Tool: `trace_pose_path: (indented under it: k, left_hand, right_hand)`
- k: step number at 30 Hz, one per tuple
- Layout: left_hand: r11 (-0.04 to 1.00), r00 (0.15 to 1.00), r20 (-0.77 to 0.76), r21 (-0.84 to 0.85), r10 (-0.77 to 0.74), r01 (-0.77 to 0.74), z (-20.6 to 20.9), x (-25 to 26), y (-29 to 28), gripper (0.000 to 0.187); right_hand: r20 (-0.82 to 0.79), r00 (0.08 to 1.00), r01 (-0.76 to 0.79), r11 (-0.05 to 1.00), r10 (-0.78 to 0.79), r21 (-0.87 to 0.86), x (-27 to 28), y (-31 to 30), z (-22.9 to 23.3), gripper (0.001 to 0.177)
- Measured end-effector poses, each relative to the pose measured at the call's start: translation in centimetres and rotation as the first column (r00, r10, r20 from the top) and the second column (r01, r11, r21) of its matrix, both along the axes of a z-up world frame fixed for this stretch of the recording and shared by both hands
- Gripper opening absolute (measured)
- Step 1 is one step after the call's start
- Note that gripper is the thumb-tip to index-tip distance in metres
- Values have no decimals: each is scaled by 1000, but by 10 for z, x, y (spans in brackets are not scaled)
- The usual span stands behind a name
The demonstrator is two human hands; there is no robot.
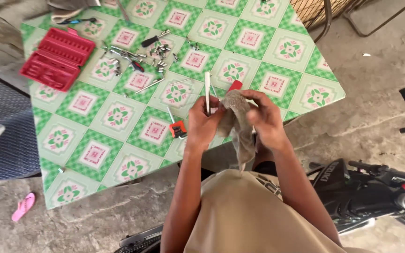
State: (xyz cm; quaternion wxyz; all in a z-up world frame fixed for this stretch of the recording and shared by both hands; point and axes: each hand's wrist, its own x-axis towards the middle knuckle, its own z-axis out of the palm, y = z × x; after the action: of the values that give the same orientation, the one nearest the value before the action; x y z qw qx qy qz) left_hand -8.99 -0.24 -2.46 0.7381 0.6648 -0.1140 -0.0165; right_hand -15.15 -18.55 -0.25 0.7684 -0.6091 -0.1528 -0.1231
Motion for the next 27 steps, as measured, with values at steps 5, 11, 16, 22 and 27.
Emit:
trace_pose_path:
  k: [5,11,16,22,27]
  left_hand:
    - [990,991,-51,77,123,-119,24,-11,2,16]
    - [978,989,90,163,117,-130,40,-22,-10,15]
    - [984,998,11,166,58,-59,34,-25,-20,14]
    - [985,995,-99,173,12,6,22,-28,-6,21]
    - [923,877,-351,-316,-328,219,15,-31,9,49]
  right_hand:
    - [-275,961,113,870,27,481,-20,-17,-80,44]
    - [-369,914,-151,985,169,78,-39,-15,-141,59]
    - [-236,963,-161,979,128,-127,-30,-2,-157,76]
    - [-184,983,0,1000,4,19,-31,26,-83,58]
    - [28,990,-140,957,138,253,-34,44,-50,41]
